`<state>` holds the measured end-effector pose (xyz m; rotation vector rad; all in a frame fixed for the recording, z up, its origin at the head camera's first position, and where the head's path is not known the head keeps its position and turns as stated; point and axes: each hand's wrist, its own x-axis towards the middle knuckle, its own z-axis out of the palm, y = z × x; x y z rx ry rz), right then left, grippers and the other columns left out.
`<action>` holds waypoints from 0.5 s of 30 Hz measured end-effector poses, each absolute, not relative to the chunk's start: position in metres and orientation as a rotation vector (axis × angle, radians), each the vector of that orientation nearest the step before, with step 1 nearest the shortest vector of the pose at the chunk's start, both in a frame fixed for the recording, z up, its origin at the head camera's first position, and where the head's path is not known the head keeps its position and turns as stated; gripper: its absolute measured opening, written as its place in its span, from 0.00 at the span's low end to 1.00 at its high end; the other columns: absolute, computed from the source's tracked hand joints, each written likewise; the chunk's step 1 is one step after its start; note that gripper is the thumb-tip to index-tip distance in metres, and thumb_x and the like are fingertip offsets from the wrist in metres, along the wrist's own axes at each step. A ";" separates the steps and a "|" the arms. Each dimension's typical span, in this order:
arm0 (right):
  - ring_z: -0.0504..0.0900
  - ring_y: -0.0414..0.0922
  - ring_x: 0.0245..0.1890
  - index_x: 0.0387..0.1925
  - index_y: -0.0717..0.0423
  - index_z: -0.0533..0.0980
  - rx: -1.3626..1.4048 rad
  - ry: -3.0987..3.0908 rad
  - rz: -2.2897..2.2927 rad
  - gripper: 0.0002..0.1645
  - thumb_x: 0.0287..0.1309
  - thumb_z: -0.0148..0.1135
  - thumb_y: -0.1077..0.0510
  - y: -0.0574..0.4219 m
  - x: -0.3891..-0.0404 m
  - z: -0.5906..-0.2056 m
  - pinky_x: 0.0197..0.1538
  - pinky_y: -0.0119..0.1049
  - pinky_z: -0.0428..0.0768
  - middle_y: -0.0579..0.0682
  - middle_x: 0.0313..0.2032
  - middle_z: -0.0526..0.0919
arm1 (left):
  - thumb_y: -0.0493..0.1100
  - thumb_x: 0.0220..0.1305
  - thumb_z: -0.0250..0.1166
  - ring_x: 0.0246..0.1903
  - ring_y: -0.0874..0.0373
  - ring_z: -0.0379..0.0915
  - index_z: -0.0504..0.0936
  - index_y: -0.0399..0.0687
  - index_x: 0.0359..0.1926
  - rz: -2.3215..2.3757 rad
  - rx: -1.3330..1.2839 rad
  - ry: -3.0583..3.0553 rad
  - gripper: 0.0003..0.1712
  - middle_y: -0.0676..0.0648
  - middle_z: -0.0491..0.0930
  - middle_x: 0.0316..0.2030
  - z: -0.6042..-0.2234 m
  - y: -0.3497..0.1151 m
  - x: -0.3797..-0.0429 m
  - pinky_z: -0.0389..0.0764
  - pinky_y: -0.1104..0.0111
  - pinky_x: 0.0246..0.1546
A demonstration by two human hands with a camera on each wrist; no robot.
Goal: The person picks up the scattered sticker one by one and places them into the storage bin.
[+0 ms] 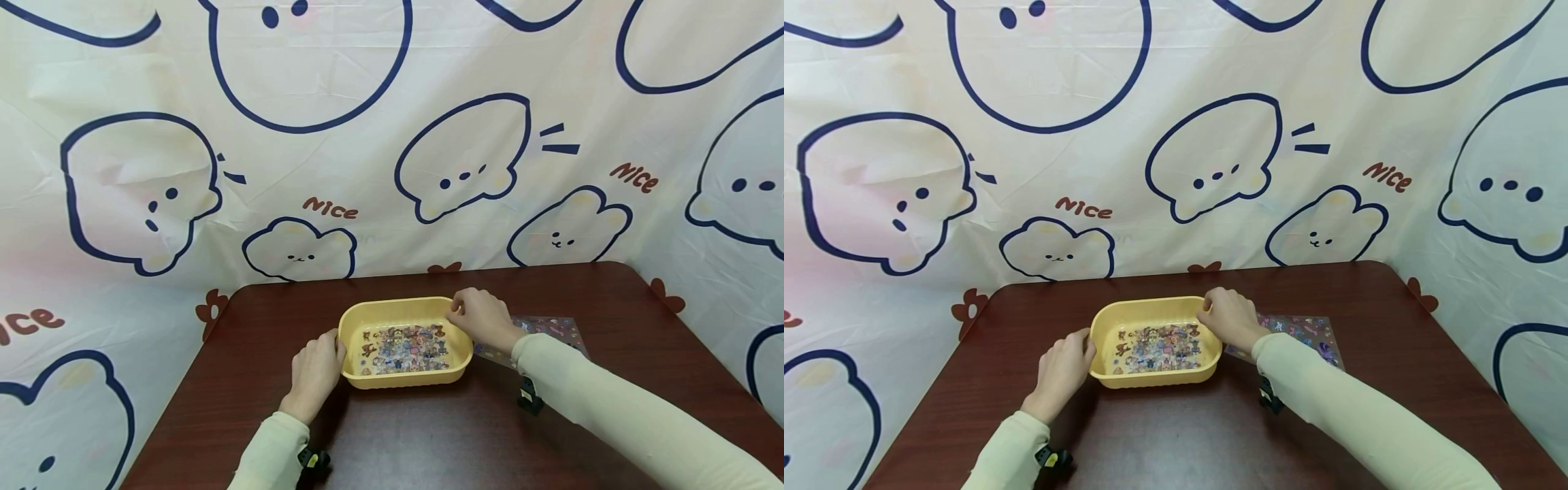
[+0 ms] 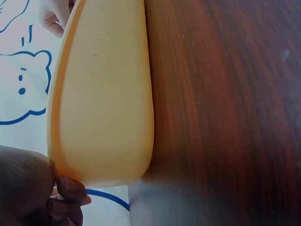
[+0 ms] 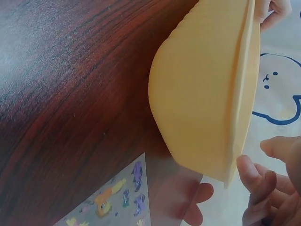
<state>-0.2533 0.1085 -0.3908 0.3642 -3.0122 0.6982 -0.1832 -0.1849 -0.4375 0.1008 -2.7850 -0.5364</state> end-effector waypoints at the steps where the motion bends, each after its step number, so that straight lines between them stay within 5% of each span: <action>1: 0.80 0.40 0.24 0.39 0.54 0.84 0.363 -3.013 0.702 0.14 0.63 0.67 0.48 0.109 -0.253 -0.390 0.25 0.34 0.75 0.49 0.32 0.87 | 0.41 0.68 0.59 0.15 0.55 0.67 0.85 0.41 0.43 -0.537 0.101 -2.785 0.11 0.46 0.77 0.19 -0.437 -0.185 -0.183 0.65 0.61 0.17; 15: 0.79 0.40 0.22 0.39 0.54 0.84 0.362 -3.001 0.741 0.14 0.65 0.64 0.47 0.121 -0.248 -0.386 0.23 0.34 0.74 0.47 0.30 0.86 | 0.41 0.69 0.59 0.15 0.55 0.67 0.84 0.42 0.40 -0.538 0.106 -2.780 0.09 0.46 0.76 0.18 -0.436 -0.184 -0.183 0.64 0.62 0.17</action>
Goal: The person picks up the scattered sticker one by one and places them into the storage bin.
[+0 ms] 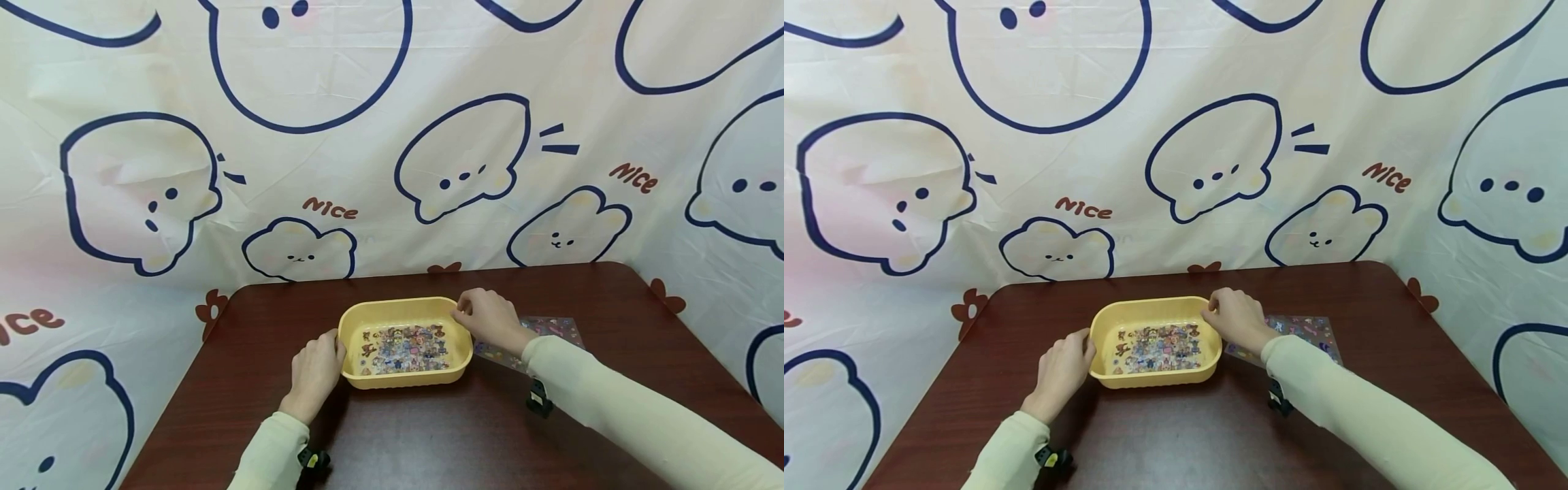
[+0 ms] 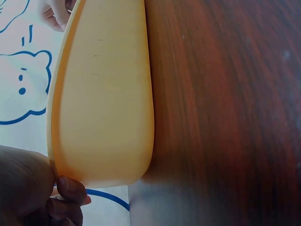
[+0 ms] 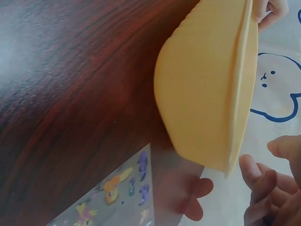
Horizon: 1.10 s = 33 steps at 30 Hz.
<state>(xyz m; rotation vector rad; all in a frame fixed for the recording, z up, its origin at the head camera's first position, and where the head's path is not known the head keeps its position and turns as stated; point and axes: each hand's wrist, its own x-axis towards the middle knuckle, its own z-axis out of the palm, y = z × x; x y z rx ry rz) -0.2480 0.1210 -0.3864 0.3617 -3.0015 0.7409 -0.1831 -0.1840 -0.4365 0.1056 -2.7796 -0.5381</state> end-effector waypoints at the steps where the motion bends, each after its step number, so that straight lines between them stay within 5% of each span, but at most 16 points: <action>1: 0.79 0.39 0.22 0.39 0.54 0.84 0.370 -2.997 0.745 0.14 0.65 0.64 0.47 0.122 -0.248 -0.387 0.23 0.34 0.74 0.47 0.29 0.86 | 0.41 0.69 0.59 0.15 0.55 0.67 0.85 0.42 0.41 -0.538 0.106 -2.778 0.10 0.46 0.76 0.18 -0.437 -0.184 -0.183 0.65 0.62 0.17; 25: 0.79 0.39 0.21 0.36 0.52 0.83 0.423 -2.961 0.765 0.13 0.67 0.62 0.47 0.155 -0.248 -0.381 0.24 0.35 0.74 0.46 0.29 0.86 | 0.41 0.69 0.59 0.15 0.54 0.67 0.83 0.42 0.38 -0.537 0.081 -2.769 0.09 0.46 0.75 0.17 -0.438 -0.186 -0.184 0.64 0.62 0.16; 33: 0.78 0.40 0.22 0.37 0.52 0.83 0.416 -2.957 0.757 0.14 0.67 0.61 0.47 0.167 -0.252 -0.382 0.24 0.36 0.74 0.45 0.29 0.86 | 0.41 0.68 0.59 0.15 0.53 0.70 0.85 0.40 0.45 -0.510 0.066 -2.761 0.12 0.41 0.82 0.22 -0.439 -0.186 -0.184 0.67 0.60 0.16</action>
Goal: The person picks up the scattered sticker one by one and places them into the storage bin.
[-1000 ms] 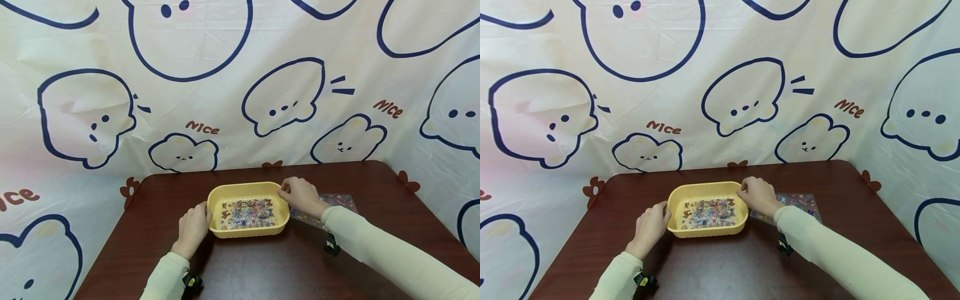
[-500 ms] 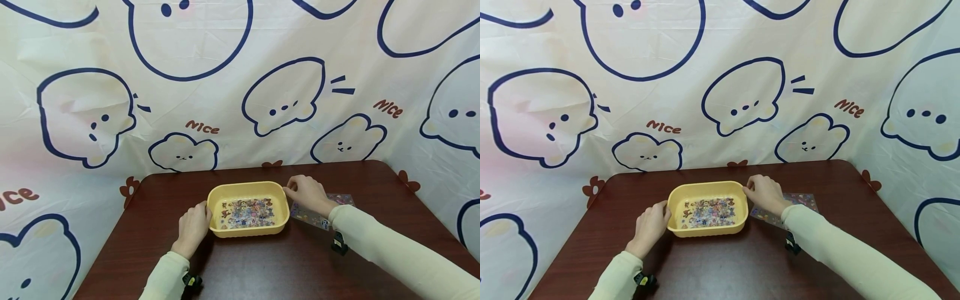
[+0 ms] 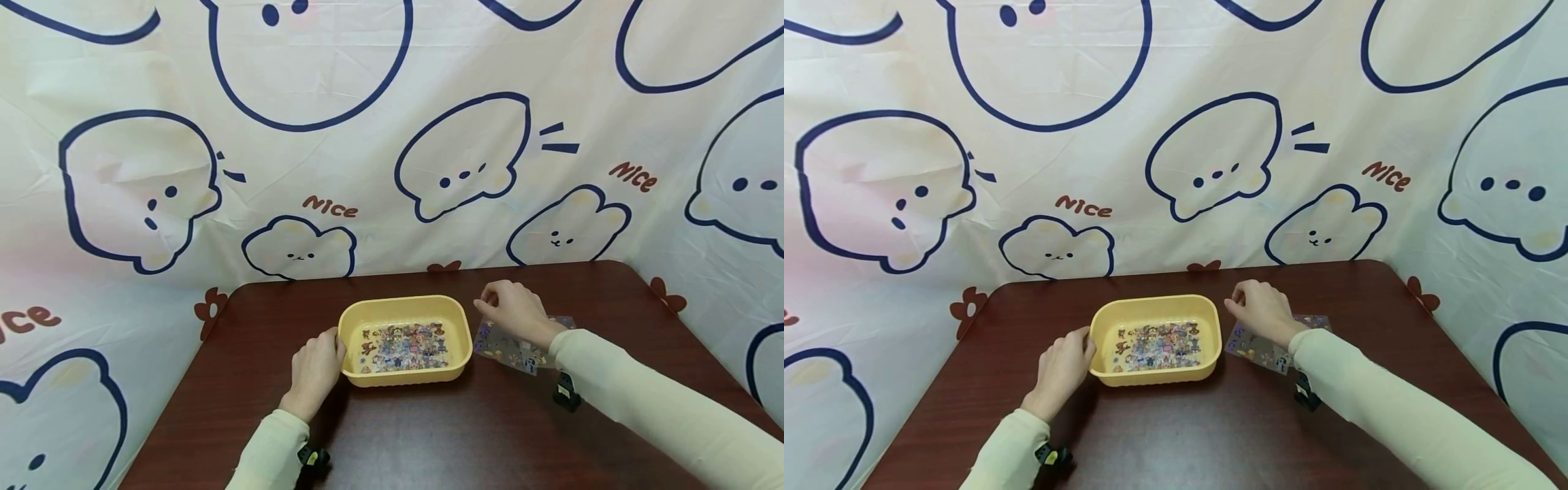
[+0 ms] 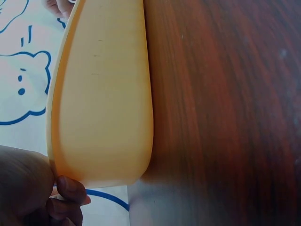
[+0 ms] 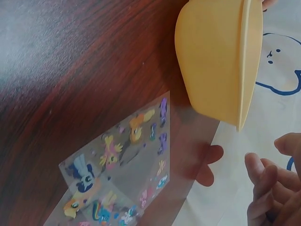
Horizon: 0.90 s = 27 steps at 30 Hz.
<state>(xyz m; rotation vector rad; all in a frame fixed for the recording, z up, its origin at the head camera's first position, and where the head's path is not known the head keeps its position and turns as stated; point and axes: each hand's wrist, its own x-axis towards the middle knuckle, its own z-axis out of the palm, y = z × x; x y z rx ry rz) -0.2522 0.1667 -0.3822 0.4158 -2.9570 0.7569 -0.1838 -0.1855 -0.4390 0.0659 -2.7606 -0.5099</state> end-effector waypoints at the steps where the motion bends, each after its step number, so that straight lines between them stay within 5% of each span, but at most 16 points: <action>1: 0.78 0.39 0.21 0.37 0.52 0.83 0.419 -2.952 0.753 0.14 0.67 0.61 0.47 0.168 -0.253 -0.383 0.24 0.36 0.74 0.45 0.29 0.86 | 0.41 0.68 0.59 0.15 0.53 0.70 0.85 0.39 0.46 -0.509 0.066 -2.760 0.12 0.41 0.82 0.23 -0.439 -0.186 -0.184 0.67 0.60 0.16; 27: 0.76 0.42 0.21 0.37 0.57 0.82 0.364 -3.097 0.678 0.17 0.66 0.61 0.46 0.207 -0.265 -0.395 0.22 0.35 0.71 0.46 0.25 0.84 | 0.41 0.69 0.58 0.16 0.55 0.69 0.85 0.40 0.47 -0.542 0.083 -2.773 0.14 0.43 0.82 0.23 -0.439 -0.186 -0.183 0.66 0.62 0.16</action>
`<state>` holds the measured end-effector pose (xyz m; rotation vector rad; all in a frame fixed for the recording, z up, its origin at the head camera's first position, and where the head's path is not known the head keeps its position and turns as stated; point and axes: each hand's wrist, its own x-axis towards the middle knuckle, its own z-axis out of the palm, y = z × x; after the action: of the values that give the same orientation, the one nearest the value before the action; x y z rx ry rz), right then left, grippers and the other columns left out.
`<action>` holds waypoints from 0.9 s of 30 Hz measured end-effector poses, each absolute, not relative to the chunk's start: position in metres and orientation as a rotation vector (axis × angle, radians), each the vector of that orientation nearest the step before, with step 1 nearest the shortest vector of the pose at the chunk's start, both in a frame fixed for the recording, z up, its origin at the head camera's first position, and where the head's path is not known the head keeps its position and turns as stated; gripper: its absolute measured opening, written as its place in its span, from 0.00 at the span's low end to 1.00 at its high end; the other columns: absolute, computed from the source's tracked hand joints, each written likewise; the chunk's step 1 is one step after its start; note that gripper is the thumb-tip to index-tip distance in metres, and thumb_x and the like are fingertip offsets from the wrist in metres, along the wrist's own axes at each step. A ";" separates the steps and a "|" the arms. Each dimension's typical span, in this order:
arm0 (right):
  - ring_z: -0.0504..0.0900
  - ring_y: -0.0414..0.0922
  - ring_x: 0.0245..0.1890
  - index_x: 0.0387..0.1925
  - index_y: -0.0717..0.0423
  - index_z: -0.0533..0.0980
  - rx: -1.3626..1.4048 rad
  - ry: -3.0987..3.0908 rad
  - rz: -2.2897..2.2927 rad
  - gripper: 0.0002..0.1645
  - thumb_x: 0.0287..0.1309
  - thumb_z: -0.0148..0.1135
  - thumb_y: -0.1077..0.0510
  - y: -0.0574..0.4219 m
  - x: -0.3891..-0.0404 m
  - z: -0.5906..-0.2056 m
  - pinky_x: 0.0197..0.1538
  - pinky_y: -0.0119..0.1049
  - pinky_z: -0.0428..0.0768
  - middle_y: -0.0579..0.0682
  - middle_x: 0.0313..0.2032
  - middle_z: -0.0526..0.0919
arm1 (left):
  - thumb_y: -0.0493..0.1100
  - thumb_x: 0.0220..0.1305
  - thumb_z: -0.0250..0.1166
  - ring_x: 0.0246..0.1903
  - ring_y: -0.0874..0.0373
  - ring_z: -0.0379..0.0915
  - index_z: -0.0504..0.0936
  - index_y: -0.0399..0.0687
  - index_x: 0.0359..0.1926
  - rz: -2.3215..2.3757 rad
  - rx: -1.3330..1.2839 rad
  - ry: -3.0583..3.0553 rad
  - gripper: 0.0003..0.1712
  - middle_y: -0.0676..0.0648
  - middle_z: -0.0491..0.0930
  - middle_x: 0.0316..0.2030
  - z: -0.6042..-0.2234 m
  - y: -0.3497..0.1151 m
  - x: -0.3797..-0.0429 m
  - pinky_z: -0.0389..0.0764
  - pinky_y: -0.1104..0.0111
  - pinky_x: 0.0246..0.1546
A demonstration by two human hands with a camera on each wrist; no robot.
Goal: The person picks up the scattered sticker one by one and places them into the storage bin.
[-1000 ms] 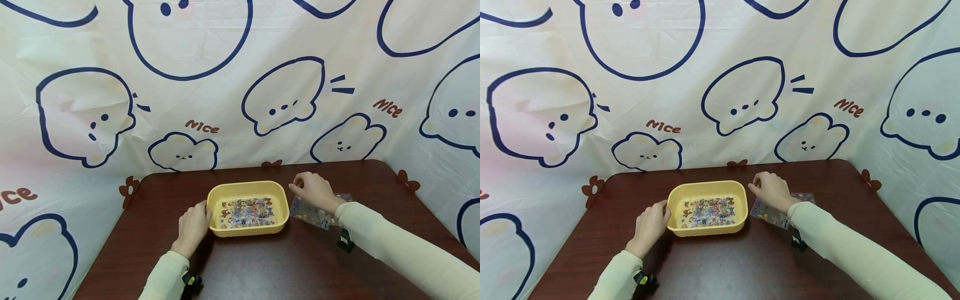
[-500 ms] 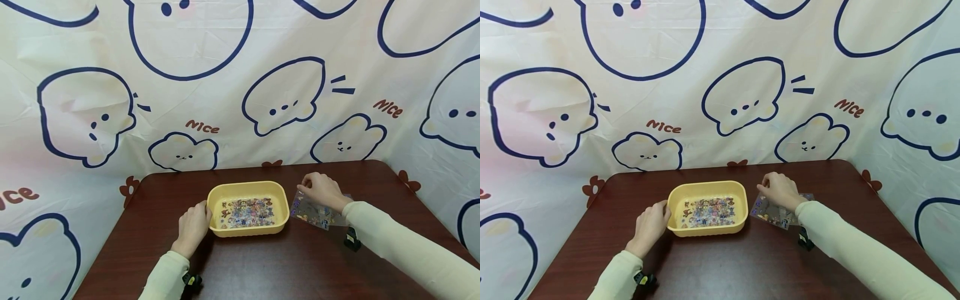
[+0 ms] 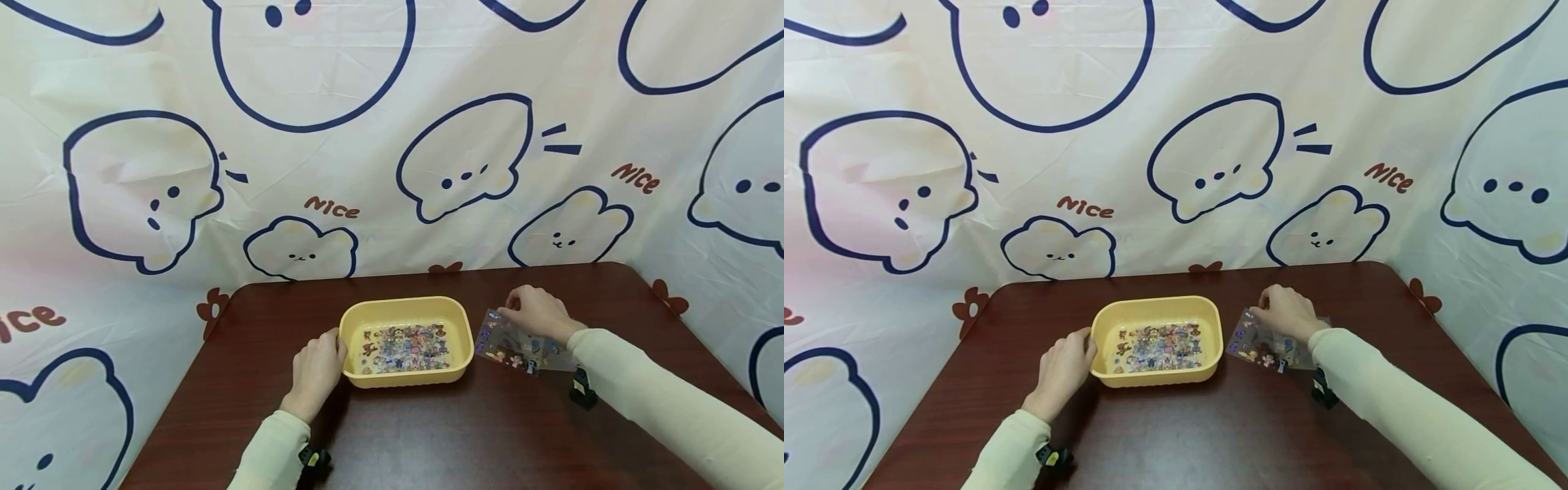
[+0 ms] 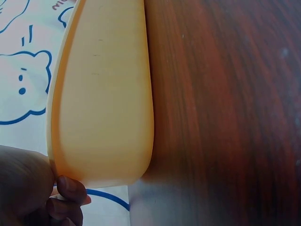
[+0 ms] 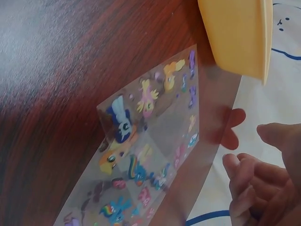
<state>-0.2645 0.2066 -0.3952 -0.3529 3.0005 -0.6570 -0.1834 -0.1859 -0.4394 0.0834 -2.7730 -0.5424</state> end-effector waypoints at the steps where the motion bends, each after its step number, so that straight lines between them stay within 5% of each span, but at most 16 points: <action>1: 0.76 0.42 0.22 0.37 0.57 0.82 -0.346 2.998 -0.652 0.17 0.66 0.61 0.46 0.208 -0.265 -0.396 0.22 0.35 0.71 0.47 0.26 0.83 | 0.41 0.69 0.58 0.16 0.55 0.68 0.85 0.41 0.46 -0.543 0.084 -2.772 0.13 0.44 0.81 0.22 -0.439 -0.186 -0.184 0.65 0.62 0.16; 27: 0.79 0.45 0.28 0.47 0.65 0.80 -0.287 2.912 -0.463 0.22 0.58 0.70 0.52 0.239 -0.275 -0.414 0.30 0.40 0.75 0.57 0.39 0.86 | 0.42 0.69 0.59 0.18 0.53 0.74 0.84 0.39 0.52 -0.546 0.099 -2.779 0.16 0.39 0.86 0.30 -0.439 -0.186 -0.183 0.70 0.58 0.18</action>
<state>-0.2748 0.2393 -0.4140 -0.2871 2.9121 -0.4626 -0.1827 -0.1858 -0.4393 0.0991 -2.7786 -0.5462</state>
